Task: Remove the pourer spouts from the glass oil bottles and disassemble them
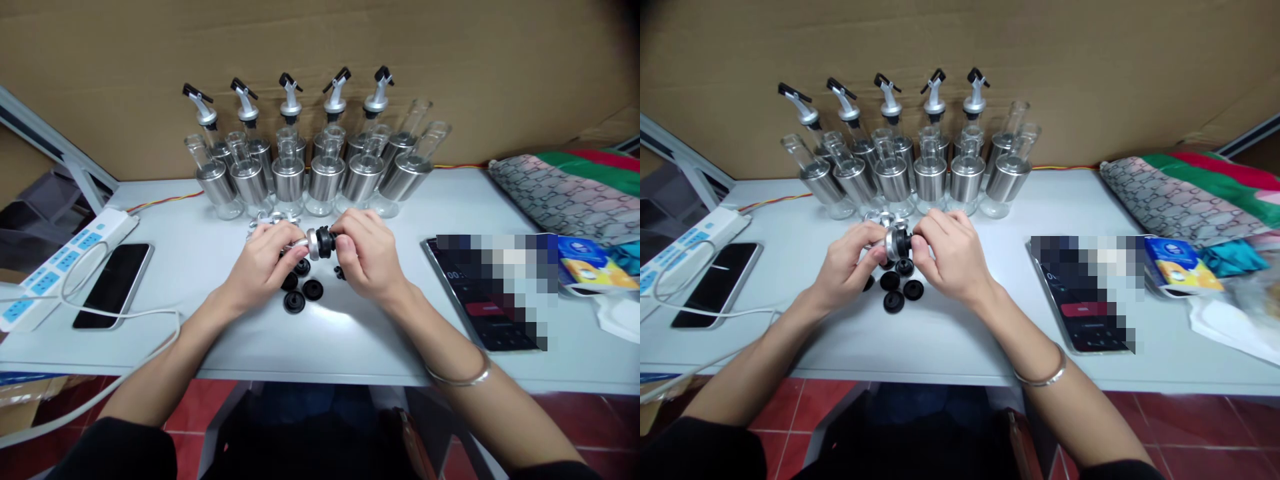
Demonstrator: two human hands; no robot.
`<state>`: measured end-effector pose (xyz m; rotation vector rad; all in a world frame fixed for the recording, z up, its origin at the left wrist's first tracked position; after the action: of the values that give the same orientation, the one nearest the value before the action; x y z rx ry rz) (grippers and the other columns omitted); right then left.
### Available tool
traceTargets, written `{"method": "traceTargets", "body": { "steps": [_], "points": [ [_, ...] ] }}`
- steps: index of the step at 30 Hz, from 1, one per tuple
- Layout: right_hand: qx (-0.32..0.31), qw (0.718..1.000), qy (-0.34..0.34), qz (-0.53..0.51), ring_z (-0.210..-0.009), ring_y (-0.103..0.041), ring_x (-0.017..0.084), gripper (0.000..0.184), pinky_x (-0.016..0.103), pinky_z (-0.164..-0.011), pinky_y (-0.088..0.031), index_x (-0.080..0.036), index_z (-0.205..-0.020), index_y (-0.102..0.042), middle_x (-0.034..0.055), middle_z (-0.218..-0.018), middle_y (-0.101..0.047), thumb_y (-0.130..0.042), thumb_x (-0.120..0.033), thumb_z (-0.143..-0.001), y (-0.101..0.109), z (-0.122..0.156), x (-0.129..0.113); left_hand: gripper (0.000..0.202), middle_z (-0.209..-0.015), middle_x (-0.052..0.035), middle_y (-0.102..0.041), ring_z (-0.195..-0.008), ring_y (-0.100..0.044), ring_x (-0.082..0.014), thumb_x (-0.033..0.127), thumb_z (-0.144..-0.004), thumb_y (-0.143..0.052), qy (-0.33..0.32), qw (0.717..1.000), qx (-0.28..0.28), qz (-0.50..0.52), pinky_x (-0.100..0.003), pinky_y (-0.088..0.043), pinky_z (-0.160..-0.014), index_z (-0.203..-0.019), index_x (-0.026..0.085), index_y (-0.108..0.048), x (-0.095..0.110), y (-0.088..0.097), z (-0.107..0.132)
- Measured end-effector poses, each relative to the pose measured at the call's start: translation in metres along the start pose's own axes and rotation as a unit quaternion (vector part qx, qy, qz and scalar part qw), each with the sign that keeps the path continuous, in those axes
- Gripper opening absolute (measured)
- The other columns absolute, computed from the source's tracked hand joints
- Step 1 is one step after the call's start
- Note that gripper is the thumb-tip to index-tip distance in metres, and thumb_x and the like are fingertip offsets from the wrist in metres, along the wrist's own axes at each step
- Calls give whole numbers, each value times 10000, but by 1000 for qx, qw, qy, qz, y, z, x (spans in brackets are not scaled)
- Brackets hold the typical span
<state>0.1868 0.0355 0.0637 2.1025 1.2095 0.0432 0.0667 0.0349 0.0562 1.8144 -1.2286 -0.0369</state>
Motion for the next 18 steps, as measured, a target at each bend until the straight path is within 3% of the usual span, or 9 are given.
{"method": "traceTargets", "body": {
  "steps": [3, 7, 10, 13, 18],
  "points": [
    [36, 998, -44, -6, -593, -423, 141, 269, 311, -649, -341, -208, -711, -420, -5, -632, -445, -288, -213, -945, 6, 1, 6, 238, -853, -27, -661, -795, -589, -148, 297, -985, -338, -40, 992, 34, -116, -322, -371, -805, -914, 179, -532, -1, 10, -1],
    [121, 984, -126, -29, -631, -458, 147, 288, 302, -625, -349, -212, -733, -432, 7, -659, -460, -248, -227, -955, 21, 4, 21, 230, -870, -38, -663, -802, -588, -168, 306, -974, -365, 30, 971, 74, -224, -346, -358, -821, -945, 180, -554, -22, 26, -2],
    [132, 979, -152, -40, -636, -483, 145, 218, 297, -627, -374, -209, -783, -462, 5, -680, -492, -313, -248, -937, 24, 5, 26, 187, -978, -60, -657, -903, -585, -209, 275, -948, -421, 105, 953, 7, -285, -382, -345, -856, -1005, 192, -579, -46, 21, 0],
    [121, 982, -144, -28, -631, -504, 136, 143, 295, -638, -388, -209, -796, -465, -9, -683, -508, -397, -263, -909, 20, 3, 24, 212, -1042, -69, -644, -952, -574, -233, 221, -931, -420, 141, 939, -64, -306, -414, -343, -874, -1054, 205, -592, -62, 9, 5],
    [109, 984, -141, -10, -622, -524, 128, 117, 296, -644, -393, -210, -802, -460, -19, -694, -533, -454, -286, -891, 16, 3, 22, 281, -1095, -97, -624, -1035, -550, -273, 181, -902, -387, 197, 927, -91, -307, -461, -363, -900, -1097, 190, -589, -76, 3, 10]
  ]
}}
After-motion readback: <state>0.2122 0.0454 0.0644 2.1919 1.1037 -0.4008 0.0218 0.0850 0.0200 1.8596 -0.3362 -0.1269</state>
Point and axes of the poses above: each hand's wrist, its own z-axis away from the middle knuckle, its own y-axis out of the back of the hand, x = y × z, the point moved 8 cm from there along -z, towards the middle knuckle
